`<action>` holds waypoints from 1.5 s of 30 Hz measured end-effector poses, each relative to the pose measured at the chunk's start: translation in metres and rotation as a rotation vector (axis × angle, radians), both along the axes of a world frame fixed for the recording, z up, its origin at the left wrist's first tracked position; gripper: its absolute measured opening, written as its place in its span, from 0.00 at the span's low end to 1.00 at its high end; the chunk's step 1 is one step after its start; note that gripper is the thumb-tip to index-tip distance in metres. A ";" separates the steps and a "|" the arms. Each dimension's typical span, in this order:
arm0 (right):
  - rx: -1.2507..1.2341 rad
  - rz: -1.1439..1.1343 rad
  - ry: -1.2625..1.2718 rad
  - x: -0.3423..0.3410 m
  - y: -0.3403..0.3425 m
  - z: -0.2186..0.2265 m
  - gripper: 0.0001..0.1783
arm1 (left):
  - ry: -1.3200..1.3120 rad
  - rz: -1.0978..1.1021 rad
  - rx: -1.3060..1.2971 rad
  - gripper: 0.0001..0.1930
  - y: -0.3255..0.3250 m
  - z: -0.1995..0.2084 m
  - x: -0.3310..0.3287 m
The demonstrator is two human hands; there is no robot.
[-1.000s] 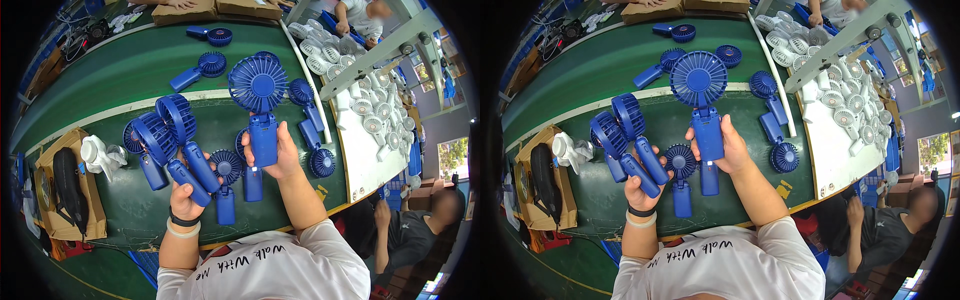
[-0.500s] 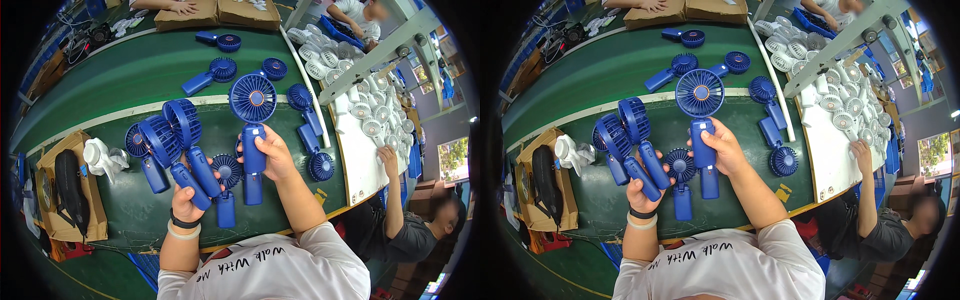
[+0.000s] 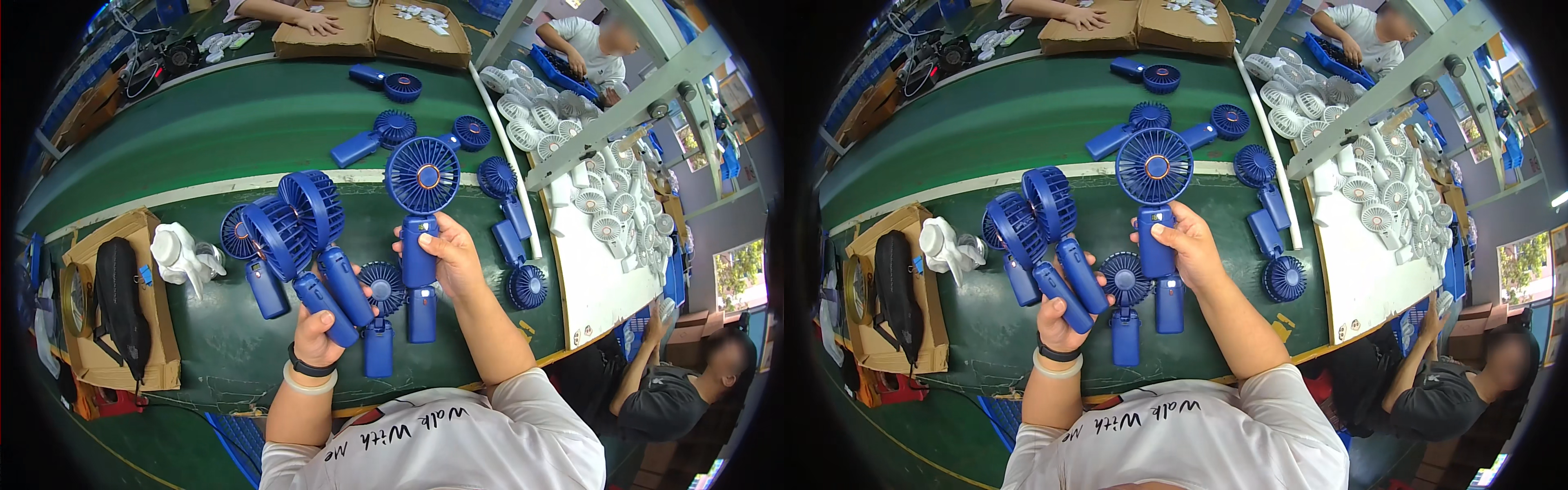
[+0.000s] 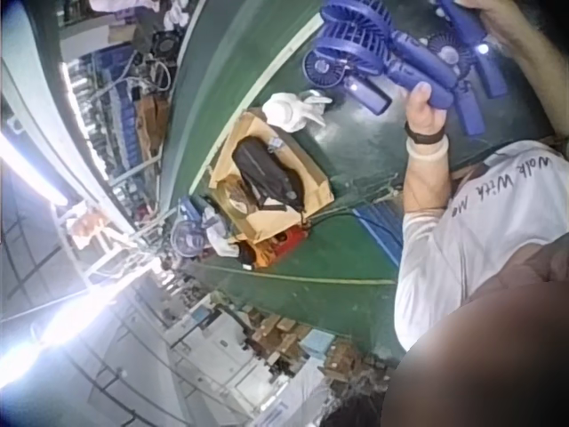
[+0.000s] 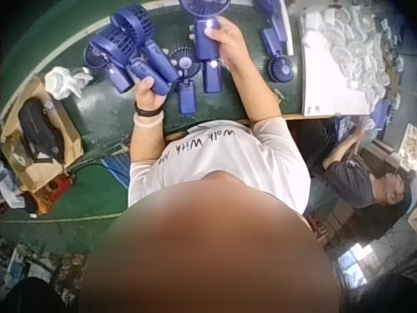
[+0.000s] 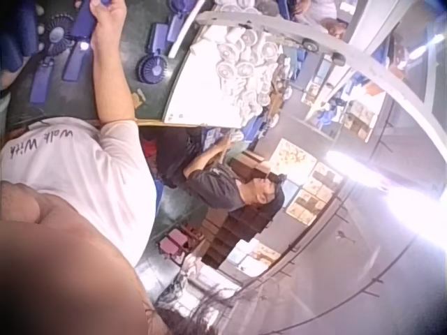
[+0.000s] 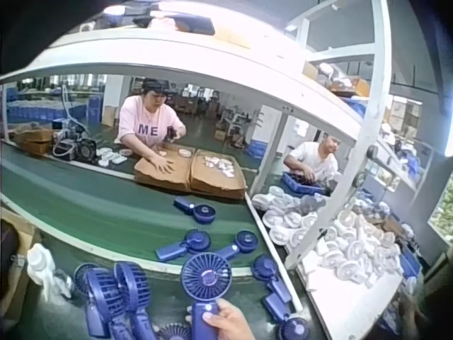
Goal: The person assembles portable handheld fans by attaching the fan head to the handle base. They pick up blue and white fan components from a green workbench, connect them, and place the finished units into a blue crate. The person also wipes the fan surfaces with a white cloth during the process.
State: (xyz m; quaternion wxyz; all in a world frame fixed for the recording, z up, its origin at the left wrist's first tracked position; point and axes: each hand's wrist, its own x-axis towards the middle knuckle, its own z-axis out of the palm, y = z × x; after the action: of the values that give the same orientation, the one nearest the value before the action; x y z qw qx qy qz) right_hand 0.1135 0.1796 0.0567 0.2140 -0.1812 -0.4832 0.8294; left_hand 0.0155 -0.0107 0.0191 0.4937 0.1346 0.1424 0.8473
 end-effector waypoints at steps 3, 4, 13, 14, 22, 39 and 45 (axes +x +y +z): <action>-0.020 0.007 0.016 -0.003 -0.004 -0.001 0.21 | 0.023 0.007 -0.025 0.44 0.001 0.002 0.000; -0.024 0.010 0.019 -0.003 -0.003 -0.001 0.20 | 0.039 0.006 -0.034 0.44 0.002 0.000 0.000; -0.154 0.137 0.157 -0.016 -0.012 0.000 0.25 | 0.081 -0.178 0.051 0.41 0.001 -0.005 -0.004; -0.194 0.189 0.184 -0.017 -0.015 0.000 0.27 | 0.053 -0.291 0.114 0.44 -0.001 -0.001 -0.005; -0.263 0.637 0.376 -0.018 -0.018 -0.016 0.35 | -0.149 -0.419 0.469 0.43 -0.009 0.024 0.020; 0.187 0.773 0.047 -0.069 -0.034 0.040 0.23 | 0.391 0.682 -0.248 0.40 -0.162 0.056 -0.034; 0.245 0.423 -0.094 -0.055 0.026 0.026 0.16 | 0.151 0.920 -0.656 0.22 -0.236 0.043 -0.085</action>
State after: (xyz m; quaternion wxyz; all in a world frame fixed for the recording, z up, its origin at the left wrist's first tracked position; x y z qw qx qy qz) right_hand 0.0586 0.2056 0.0831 0.0334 -0.0872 -0.6166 0.7817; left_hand -0.0695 -0.2463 0.0620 0.0784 -0.0415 0.4767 0.8746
